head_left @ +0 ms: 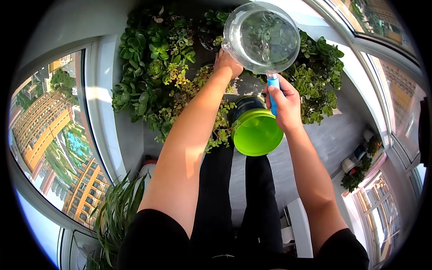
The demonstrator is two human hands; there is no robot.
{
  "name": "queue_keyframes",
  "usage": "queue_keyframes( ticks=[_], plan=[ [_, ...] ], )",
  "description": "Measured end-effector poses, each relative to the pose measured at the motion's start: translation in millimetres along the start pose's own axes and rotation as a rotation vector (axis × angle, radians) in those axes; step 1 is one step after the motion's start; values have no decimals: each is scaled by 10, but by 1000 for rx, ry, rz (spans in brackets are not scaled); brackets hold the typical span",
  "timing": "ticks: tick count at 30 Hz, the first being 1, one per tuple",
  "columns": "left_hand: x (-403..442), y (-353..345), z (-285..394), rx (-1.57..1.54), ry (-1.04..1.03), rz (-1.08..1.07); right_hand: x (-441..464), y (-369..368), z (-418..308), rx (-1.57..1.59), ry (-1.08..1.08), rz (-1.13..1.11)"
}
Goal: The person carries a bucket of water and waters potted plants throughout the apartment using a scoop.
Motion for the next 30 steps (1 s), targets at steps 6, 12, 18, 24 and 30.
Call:
queue_keyframes(
  ticks=[6,12,18,24,30],
  plan=[
    [-128,329,-105,-310,17,16,305,-181,151,19,-7,46],
    [-305,563,6,-38,108,-94,484,-240,317,-66,46,109],
    [-376,513,-13,37,45,-125,479,-250,323,-142,88,160],
    [-388,479,26,128,56,-169,452,-277,257,-186,121,196],
    [-364,451,19,144,59,-162,445,-261,156,-206,133,210]
  ],
)
Point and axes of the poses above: each hand's wrist, its own x-axis towards the middle knuckle, its own y-axis out of the back of the hand, z = x × y, the point moved 4 cm from there along x, towards the middle knuckle, and after that the axes turned 8 degrees about -x, right-handed, at the moved point
